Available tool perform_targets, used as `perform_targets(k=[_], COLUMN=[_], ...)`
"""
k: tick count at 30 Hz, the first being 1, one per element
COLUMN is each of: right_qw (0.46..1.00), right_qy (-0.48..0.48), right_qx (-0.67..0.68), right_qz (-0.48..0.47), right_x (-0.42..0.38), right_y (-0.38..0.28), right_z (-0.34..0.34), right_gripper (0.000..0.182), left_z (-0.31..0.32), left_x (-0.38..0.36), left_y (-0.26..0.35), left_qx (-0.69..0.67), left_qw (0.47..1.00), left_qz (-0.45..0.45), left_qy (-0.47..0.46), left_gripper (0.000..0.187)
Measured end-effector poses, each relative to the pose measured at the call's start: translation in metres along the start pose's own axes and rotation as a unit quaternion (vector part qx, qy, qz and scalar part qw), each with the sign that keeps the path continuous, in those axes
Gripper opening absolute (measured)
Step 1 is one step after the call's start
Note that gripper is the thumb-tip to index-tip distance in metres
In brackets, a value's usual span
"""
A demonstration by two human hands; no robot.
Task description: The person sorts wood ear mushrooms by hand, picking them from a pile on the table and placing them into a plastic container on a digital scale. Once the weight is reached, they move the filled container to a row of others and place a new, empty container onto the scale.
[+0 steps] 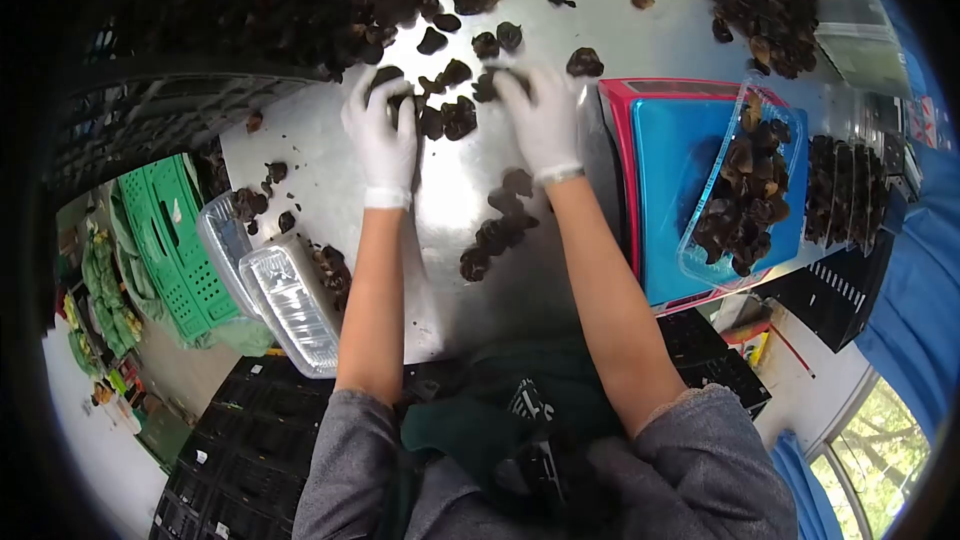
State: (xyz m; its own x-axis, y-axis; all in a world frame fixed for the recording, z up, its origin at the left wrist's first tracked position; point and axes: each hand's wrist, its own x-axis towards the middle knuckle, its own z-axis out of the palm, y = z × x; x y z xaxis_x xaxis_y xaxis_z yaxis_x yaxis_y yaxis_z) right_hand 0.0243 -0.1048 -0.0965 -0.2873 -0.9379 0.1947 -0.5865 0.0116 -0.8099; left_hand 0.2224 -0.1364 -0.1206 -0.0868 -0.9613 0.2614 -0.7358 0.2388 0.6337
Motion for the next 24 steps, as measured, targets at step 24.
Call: perform_targets(k=[24], right_qw=[0.979], right_qy=[-0.136], right_qx=[-0.086], right_qz=[-0.123], right_x=[0.014], right_y=[-0.011], right_z=[0.052], right_gripper=[0.021], left_z=[-0.064], left_x=[-0.075], left_y=[0.033], left_qx=[-0.220], left_qw=[0.968], left_qz=[-0.118], left_qy=[0.011], left_gripper=[0.041])
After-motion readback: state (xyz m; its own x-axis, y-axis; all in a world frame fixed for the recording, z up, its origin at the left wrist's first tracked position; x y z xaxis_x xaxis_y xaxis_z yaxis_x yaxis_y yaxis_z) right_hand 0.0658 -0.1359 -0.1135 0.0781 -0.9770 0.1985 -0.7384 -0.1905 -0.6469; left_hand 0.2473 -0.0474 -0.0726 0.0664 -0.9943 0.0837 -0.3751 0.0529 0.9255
